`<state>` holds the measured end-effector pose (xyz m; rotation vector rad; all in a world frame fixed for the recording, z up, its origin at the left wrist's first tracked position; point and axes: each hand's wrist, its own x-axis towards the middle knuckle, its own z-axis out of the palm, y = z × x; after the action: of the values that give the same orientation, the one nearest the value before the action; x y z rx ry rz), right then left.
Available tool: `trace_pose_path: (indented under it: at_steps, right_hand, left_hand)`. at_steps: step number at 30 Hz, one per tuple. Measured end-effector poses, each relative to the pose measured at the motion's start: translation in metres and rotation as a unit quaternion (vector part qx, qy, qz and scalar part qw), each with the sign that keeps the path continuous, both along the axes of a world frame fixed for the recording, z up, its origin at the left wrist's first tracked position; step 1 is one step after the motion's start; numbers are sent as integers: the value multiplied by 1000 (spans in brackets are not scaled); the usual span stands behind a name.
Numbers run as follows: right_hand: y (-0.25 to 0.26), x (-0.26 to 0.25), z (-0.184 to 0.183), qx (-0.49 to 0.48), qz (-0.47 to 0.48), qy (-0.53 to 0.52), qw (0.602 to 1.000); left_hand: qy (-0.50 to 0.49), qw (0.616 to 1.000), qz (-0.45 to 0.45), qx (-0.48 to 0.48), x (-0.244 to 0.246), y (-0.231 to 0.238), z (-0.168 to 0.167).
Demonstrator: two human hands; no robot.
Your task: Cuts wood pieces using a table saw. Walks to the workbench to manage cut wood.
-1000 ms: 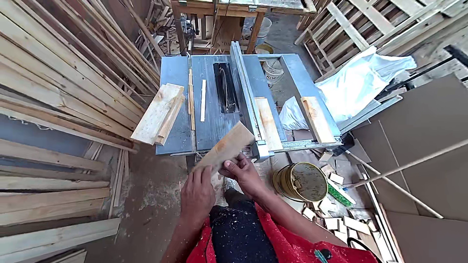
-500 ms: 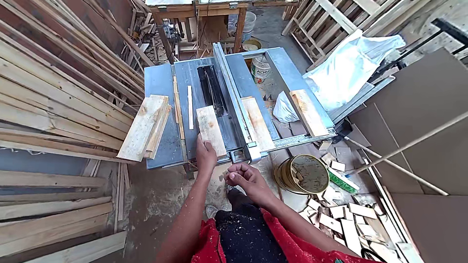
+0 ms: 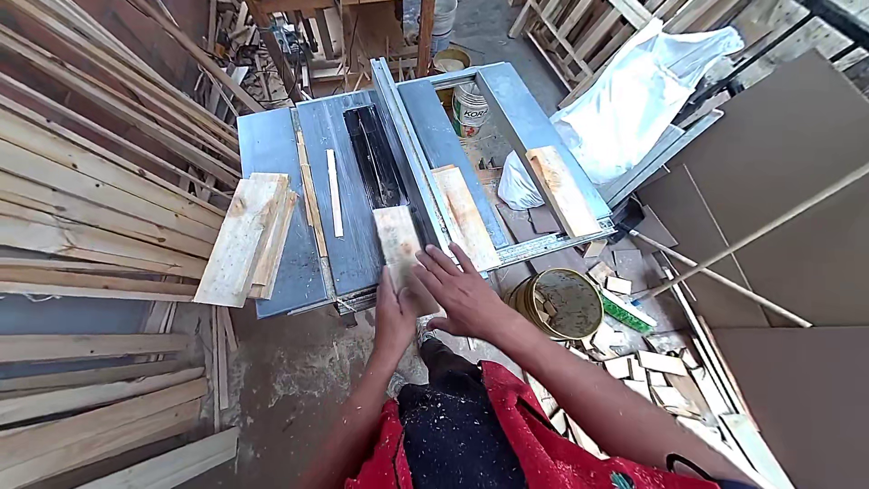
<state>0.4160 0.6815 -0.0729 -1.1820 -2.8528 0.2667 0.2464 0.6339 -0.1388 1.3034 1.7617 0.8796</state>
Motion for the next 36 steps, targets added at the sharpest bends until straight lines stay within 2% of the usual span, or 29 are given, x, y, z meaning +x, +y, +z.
trace_pose_path:
  at_steps: [2, 5, 10, 14, 20, 25, 30, 36]
  right_hand:
    - [25, -6, -12, -6, 28, -86, 996]
    - [45, -8, -17, -13, 41, -161, 986]
    - [55, -12, -13, 0, 44, -182, 982]
    - [70, -14, -12, 0, 41, -192, 980]
    - [93, -27, -9, -3, 44, -246, 968]
    - [112, -26, -9, -3, 46, -213, 976]
    - [142, -33, -10, 6, 41, -198, 979]
    - [193, -46, -11, 14, 42, -192, 980]
  left_hand:
    - [101, 994, -51, 7, 2, 8, 1]
    - [208, 969, -121, 51, -11, 7, -3]
    - [250, 942, -203, 91, -27, 4, -17]
    - [260, 935, -199, 134, -27, 19, -19]
    - [271, 934, -208, 102, -26, 41, -3]
    - [260, 939, -196, 110, -31, 57, 3]
    - [240, 951, -137, 138, -40, 82, 4]
    - [243, 958, -20, 153, -48, 115, 3]
